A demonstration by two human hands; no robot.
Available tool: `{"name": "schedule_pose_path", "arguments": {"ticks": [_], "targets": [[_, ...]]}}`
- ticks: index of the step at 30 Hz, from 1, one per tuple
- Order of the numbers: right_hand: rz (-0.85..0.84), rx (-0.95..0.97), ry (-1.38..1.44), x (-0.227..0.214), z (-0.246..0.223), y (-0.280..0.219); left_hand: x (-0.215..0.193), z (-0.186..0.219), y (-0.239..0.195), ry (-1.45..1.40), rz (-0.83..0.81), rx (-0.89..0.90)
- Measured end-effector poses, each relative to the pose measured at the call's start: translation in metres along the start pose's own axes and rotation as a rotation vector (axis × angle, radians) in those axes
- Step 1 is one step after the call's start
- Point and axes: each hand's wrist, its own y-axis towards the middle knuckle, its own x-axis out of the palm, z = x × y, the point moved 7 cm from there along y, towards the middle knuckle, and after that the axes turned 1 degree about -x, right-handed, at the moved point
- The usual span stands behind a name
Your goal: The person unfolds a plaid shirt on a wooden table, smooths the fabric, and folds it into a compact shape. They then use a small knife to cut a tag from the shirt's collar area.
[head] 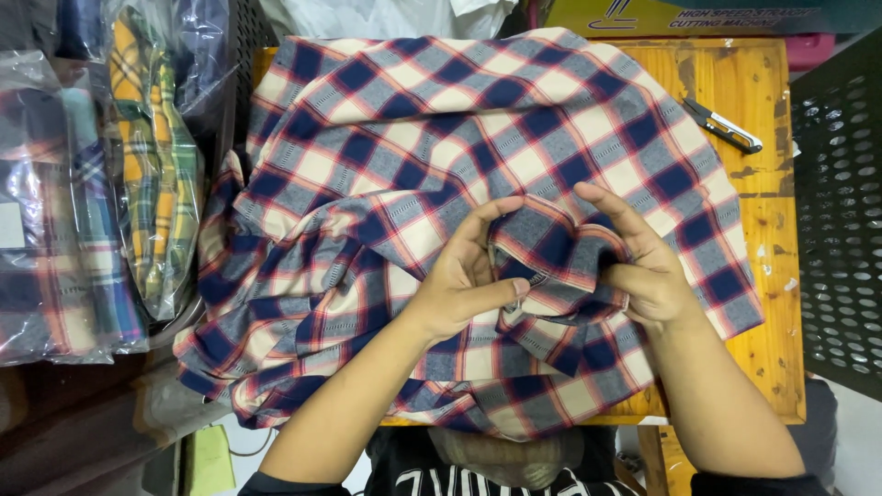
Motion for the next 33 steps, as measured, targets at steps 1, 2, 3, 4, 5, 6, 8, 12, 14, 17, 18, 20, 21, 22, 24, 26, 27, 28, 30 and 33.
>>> {"name": "schedule_pose_path", "arguments": {"ticks": [1, 2, 3, 4, 5, 6, 8, 12, 14, 17, 18, 20, 21, 22, 24, 26, 27, 28, 30, 33], "targets": [[-0.003, 0.0, -0.013, -0.002, 0.001, 0.0, -0.001, 0.001, 0.001, -0.012, 0.003, 0.003], [-0.007, -0.001, -0.027, -0.005, 0.003, -0.001, -0.002, 0.002, 0.001, -0.024, 0.005, 0.006], [-0.007, -0.002, -0.027, -0.003, 0.002, -0.001, -0.002, 0.003, 0.002, -0.024, 0.005, 0.006], [-0.006, -0.009, -0.061, -0.002, 0.002, -0.001, -0.004, 0.004, 0.003, -0.042, 0.009, 0.012], [-0.004, -0.015, -0.096, 0.0, 0.001, 0.0, -0.005, 0.005, 0.003, -0.06, 0.013, 0.017], [-0.004, -0.016, -0.096, 0.001, 0.001, 0.0, -0.006, 0.006, 0.003, -0.059, 0.012, 0.016], [-0.011, -0.037, -0.063, 0.003, -0.001, 0.001, -0.01, 0.007, 0.003, -0.064, 0.051, 0.001], [-0.017, -0.051, -0.084, 0.0, -0.002, 0.002, -0.019, -0.002, 0.001, -0.057, 0.053, -0.013], [-0.028, -0.067, -0.074, -0.001, -0.002, 0.005, -0.021, -0.005, 0.001, -0.024, 0.079, -0.029], [-0.001, -0.052, -0.095, -0.001, -0.002, 0.005, -0.023, -0.007, 0.001, -0.009, 0.083, -0.026], [-0.001, -0.053, -0.096, -0.002, -0.002, 0.005, -0.023, -0.007, 0.001, -0.009, 0.081, -0.027], [0.006, -0.038, -0.101, -0.003, -0.001, 0.005, -0.024, -0.008, 0.001, 0.003, 0.083, -0.024], [0.006, -0.037, -0.101, -0.004, -0.001, 0.005, -0.022, -0.006, 0.001, 0.003, 0.083, -0.024], [0.018, -0.034, -0.099, -0.005, 0.0, 0.005, -0.02, -0.004, 0.002, -0.006, 0.09, -0.02], [0.031, -0.03, -0.098, -0.008, 0.001, 0.005, -0.016, 0.0, 0.003, -0.015, 0.098, -0.015], [0.045, -0.029, -0.073, -0.011, 0.003, 0.004, -0.016, 0.004, 0.003, 0.109, 0.174, -0.018], [0.044, -0.029, -0.073, -0.012, 0.004, 0.004, -0.025, -0.004, 0.003, 0.109, 0.174, -0.018], [0.063, -0.022, -0.094, -0.015, 0.005, 0.003, -0.035, -0.012, 0.003, 0.125, 0.21, -0.013], [0.083, -0.014, -0.115, -0.017, 0.007, 0.002, -0.046, -0.02, 0.003, 0.142, 0.246, -0.009], [0.081, -0.013, -0.096, -0.017, 0.008, 0.0, -0.047, -0.016, 0.004, 0.115, 0.297, -0.014]]}}
